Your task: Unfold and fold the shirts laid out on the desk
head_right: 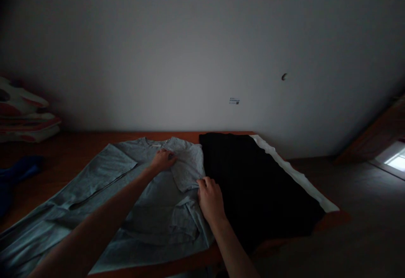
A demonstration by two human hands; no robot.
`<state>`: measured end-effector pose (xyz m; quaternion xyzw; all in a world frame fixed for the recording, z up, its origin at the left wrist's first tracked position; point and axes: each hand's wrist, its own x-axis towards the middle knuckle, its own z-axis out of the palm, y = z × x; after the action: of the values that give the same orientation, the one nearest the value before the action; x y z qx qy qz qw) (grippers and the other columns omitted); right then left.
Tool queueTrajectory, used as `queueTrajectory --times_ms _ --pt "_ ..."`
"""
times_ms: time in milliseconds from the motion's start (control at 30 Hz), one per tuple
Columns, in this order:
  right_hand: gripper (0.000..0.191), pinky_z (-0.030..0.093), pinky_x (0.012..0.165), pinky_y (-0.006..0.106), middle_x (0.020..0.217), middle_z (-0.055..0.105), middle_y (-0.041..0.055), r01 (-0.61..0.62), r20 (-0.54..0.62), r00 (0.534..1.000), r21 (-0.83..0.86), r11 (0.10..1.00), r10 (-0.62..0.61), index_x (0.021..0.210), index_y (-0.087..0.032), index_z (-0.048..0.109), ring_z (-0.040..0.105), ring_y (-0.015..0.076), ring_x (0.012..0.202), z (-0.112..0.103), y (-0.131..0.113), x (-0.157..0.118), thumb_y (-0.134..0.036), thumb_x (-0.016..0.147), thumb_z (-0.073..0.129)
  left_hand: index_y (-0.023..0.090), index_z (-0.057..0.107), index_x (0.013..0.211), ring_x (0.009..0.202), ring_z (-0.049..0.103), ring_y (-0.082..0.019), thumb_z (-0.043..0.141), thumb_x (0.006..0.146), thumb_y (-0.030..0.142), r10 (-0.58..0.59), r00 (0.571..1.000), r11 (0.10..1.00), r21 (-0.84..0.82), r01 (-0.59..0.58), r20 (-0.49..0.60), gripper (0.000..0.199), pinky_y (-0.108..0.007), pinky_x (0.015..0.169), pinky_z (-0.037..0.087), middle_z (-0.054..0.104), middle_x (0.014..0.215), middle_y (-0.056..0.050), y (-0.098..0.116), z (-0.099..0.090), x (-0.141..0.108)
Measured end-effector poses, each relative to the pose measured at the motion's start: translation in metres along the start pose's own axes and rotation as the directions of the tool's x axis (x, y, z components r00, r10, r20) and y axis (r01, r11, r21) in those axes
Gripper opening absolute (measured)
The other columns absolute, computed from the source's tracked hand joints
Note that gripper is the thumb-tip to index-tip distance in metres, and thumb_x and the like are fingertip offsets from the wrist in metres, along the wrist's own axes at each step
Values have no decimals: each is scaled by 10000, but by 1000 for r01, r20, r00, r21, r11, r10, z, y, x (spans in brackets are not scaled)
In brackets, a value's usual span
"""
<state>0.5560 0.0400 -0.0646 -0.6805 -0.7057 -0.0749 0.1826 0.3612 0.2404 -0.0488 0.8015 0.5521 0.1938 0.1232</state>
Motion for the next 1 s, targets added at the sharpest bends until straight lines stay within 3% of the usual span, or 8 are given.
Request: queueTrajectory --times_ms 300,400,467,567,633,733,833,1000 --pt "351 520 891 358 1181 698 85 -25 43 999 25 999 24 1169 -238 715 656 239 1037 -4 0 -1 -71 922 530 127 650 1182 698 729 -171 541 932 309 -91 992 982 -157 104 89 328 -230 618 532 774 813 -59 -22 -31 5" --pt "352 517 889 352 1181 696 86 -18 49 999 23 1000 17 1166 -243 715 654 239 1040 -4 0 -1 -68 914 542 119 686 1102 660 721 -214 640 810 228 -96 988 989 -101 109 125 315 -275 627 545 729 681 -36 -30 -38 1" --pt "342 516 887 349 1173 695 86 -15 41 999 25 1000 14 1156 -240 715 652 240 1039 -3 1 -1 -68 907 557 131 691 1109 796 740 -250 698 722 179 -65 991 996 -53 71 117 390 -316 750 563 750 767 -54 -29 -38 -1" --pt "311 517 880 350 1160 692 91 -5 24 1000 34 999 4 1141 -235 712 649 242 1035 -2 1 -2 -87 903 578 172 651 1222 1072 698 -256 704 758 212 20 997 1000 -9 -20 78 469 -345 965 515 757 1083 -95 -12 -31 2" --pt "276 517 873 355 1151 691 94 5 15 1000 45 999 -5 1134 -232 710 649 244 1029 -1 1 -2 -119 911 593 191 631 1264 1137 671 -233 655 850 282 67 995 998 6 -68 71 425 -330 1015 487 730 1188 -95 6 -22 11" --pt "240 516 871 367 1145 688 95 7 12 1000 59 998 -7 1133 -228 708 648 251 1022 0 1 -3 -165 922 612 219 617 1308 1193 643 -244 561 938 330 95 993 995 34 -98 73 390 -366 1044 470 712 1236 -102 35 -4 29" --pt "239 516 866 379 1146 687 96 -5 14 1000 59 998 4 1132 -226 710 646 258 1019 1 2 -2 -167 921 614 250 628 1325 1250 602 -322 485 977 379 94 991 992 72 -101 93 398 -503 1048 455 677 1307 -137 56 12 47" --pt "255 516 872 388 1147 687 99 -18 17 1000 51 999 18 1132 -231 710 645 257 1016 3 1 -1 -157 909 611 258 751 1152 1159 653 -311 484 931 256 137 966 985 73 -156 221 346 -507 987 503 734 1227 -89 66 30 73"
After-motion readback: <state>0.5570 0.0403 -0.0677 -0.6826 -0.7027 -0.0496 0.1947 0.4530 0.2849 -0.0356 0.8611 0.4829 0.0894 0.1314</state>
